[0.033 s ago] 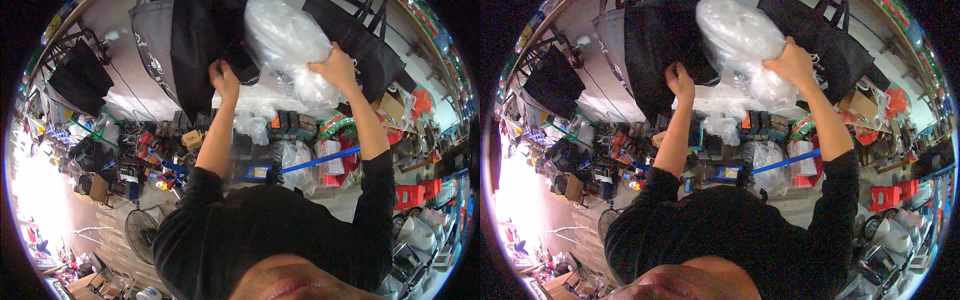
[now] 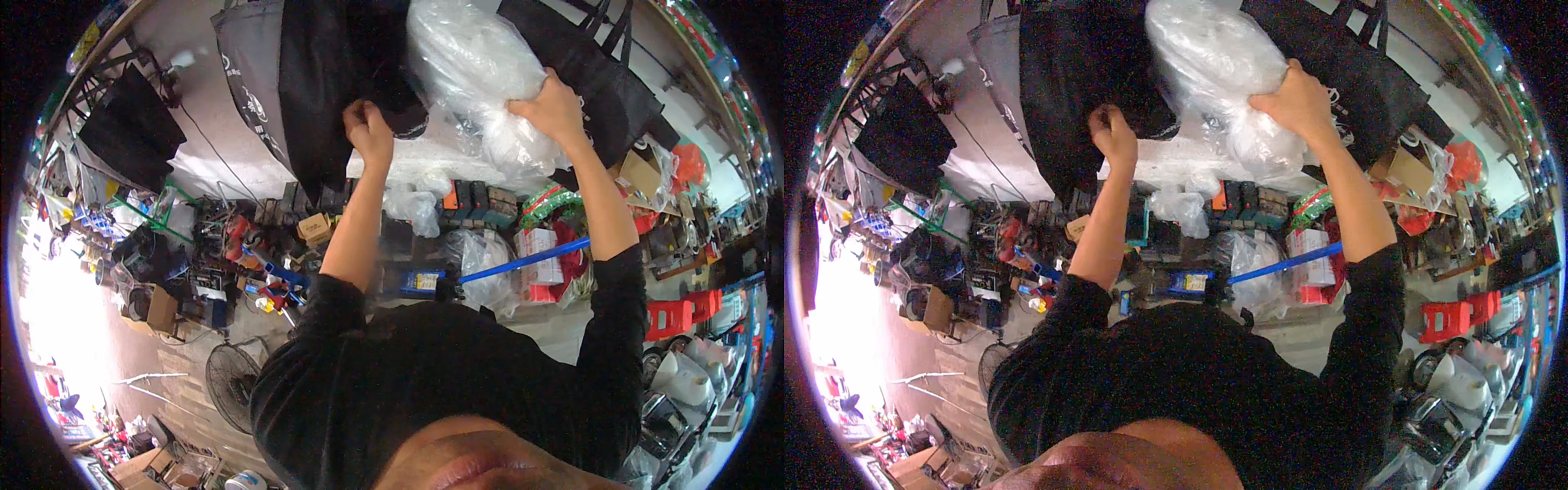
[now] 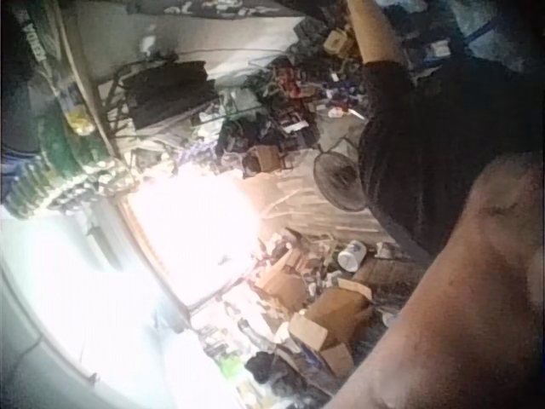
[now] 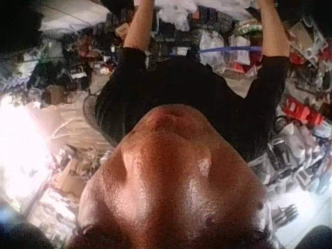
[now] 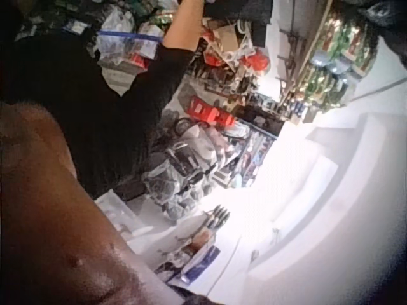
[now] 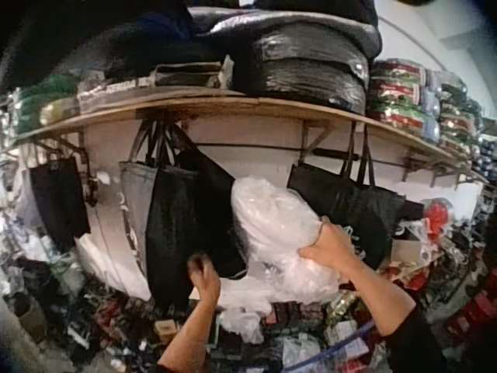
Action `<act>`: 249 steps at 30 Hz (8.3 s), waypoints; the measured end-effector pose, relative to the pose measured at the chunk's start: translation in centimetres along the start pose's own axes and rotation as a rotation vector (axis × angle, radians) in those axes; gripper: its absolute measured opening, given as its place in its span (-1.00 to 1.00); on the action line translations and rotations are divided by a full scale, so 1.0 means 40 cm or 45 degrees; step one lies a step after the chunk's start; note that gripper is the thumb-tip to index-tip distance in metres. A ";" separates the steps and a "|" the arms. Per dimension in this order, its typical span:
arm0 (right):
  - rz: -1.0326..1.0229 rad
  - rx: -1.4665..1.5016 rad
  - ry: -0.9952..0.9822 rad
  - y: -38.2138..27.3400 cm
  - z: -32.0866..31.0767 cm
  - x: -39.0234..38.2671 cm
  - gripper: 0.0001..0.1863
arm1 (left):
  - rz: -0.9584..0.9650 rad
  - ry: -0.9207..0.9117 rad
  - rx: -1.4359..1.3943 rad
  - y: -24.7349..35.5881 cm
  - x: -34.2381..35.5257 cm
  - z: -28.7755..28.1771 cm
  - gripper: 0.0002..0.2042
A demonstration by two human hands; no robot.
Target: The person unpacks a wrapped item, then sits on the floor to connect wires to a set of batteries. They then retrieve a black electronic device, cut its cable with scissors, and use a screwdriver to adjust the device.
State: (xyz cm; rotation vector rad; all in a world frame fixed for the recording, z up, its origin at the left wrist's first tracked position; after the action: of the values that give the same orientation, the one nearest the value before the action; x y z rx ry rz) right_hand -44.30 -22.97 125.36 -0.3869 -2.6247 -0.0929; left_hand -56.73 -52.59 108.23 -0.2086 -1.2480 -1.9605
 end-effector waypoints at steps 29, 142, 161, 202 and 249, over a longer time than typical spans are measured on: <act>-0.715 -0.894 -0.713 -0.594 0.141 0.447 -0.61 | -0.159 -0.686 -0.447 0.095 0.020 0.079 -0.77; -2.622 0.745 -1.214 -1.303 0.173 -1.984 -0.54 | -0.551 0.808 0.879 1.125 -0.996 -1.638 -0.76; -2.370 0.834 -1.349 -2.236 -0.089 -2.643 -0.58 | -0.720 0.582 1.232 1.720 -0.740 -2.663 -0.75; -2.123 0.676 -1.156 -5.127 -0.164 -2.699 -0.57 | -0.984 0.427 0.844 1.792 1.253 -4.918 -0.78; 0.584 0.851 -1.423 -7.021 1.137 -2.124 -0.51 | -1.376 -1.769 0.642 0.071 3.396 -6.295 -0.77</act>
State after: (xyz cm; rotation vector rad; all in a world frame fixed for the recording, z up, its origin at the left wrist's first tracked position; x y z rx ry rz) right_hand -74.06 -307.54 45.98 -0.9684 -3.2024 1.4917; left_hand -81.36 -332.31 53.37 -0.8606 -3.2154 -2.1540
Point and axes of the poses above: each hand's wrist, its own x-axis towards the middle knuckle, its own z-axis out of the palm, y = z × x, the point moved 8 cm from there along x, towards the middle knuckle, and after that the axes turned 15 degrees about -x, right-handed, at the moved point
